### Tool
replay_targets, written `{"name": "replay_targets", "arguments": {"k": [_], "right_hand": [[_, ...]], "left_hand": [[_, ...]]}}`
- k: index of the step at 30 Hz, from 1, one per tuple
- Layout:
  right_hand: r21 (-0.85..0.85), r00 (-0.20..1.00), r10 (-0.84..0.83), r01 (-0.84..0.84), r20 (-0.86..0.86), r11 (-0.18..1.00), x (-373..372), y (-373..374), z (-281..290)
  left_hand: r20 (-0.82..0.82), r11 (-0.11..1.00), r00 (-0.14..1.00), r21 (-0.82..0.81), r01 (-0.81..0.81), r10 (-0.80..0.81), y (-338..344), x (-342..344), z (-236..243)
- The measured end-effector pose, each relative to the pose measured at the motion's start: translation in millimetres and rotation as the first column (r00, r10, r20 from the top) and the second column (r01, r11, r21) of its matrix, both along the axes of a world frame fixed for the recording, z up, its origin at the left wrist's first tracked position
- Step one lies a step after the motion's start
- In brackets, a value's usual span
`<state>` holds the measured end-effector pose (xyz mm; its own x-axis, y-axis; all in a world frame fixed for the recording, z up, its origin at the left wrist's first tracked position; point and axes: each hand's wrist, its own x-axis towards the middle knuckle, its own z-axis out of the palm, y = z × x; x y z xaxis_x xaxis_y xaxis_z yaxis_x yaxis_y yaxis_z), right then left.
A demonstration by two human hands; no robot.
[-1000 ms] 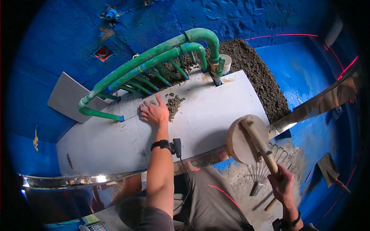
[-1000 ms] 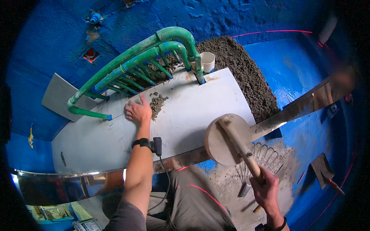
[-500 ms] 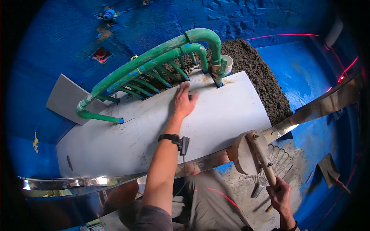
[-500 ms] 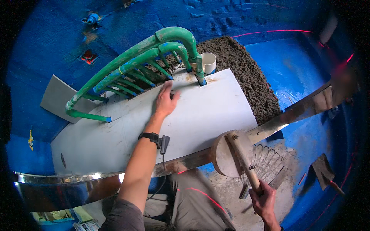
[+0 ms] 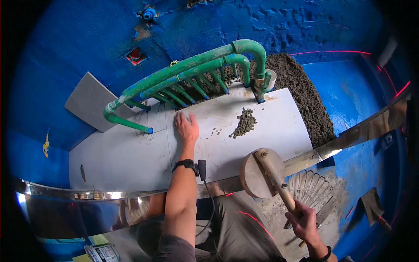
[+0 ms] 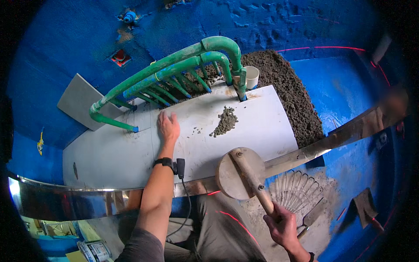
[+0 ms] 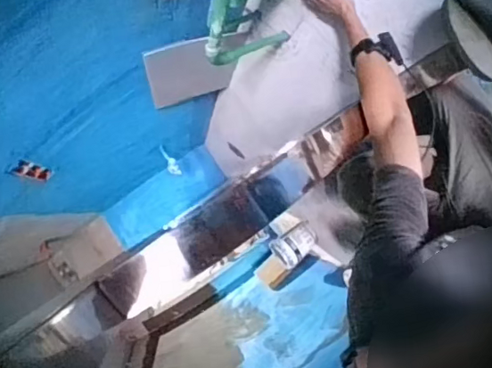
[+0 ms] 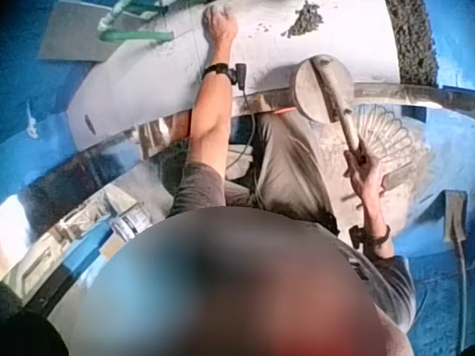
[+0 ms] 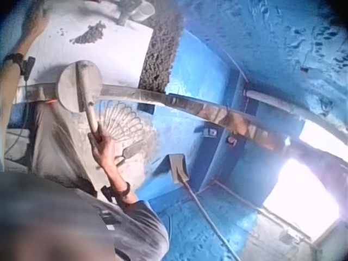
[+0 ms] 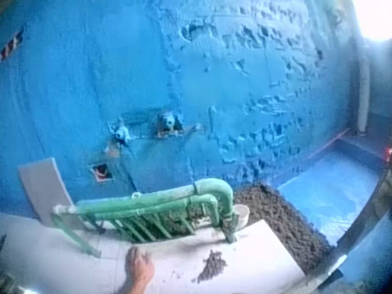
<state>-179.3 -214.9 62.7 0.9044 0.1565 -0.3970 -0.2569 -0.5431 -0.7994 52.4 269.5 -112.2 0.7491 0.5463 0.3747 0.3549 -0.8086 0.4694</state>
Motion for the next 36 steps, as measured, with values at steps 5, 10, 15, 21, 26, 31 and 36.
{"name": "replay_targets", "arguments": {"k": [5,10,15,21,26,31,36], "right_hand": [[0.002,0.997,-0.056,0.056,-0.058,0.998,-1.0,-3.5,14.9],[0.072,0.988,-0.14,0.145,-0.066,0.987,3.5,-10.9,19.7],[0.063,0.984,-0.175,0.177,-0.041,0.982,-2.0,-18.5,20.2],[0.095,0.974,-0.216,0.222,-0.066,0.97,-13.1,-15.0,31.1],[0.184,0.992,-0.117,0.124,-0.048,0.975,-5.8,-1.1,20.7],[0.094,0.994,0.074,-0.082,0.086,0.992,31.2,52.1,-9.9],[-0.056,0.961,0.224,-0.217,0.162,0.975,70.8,171.9,-28.8]], "left_hand": [[0.129,0.871,0.891,-0.192,0.453,-0.435,-147.1,5.4,1.6],[0.251,0.788,0.842,-0.301,0.537,-0.478,-238.2,26.3,15.7],[0.294,0.752,0.819,-0.329,0.571,-0.493,-219.0,52.2,1.0],[0.319,0.716,0.804,-0.367,0.593,-0.502,-261.7,52.2,-1.5],[0.234,0.711,0.927,-0.594,0.375,-0.294,-147.5,-14.4,36.8],[0.248,0.907,0.967,-0.418,0.048,0.063,-142.4,-117.0,147.9],[0.061,0.934,0.985,-0.313,0.171,-0.16,-140.3,-186.1,210.4]]}}
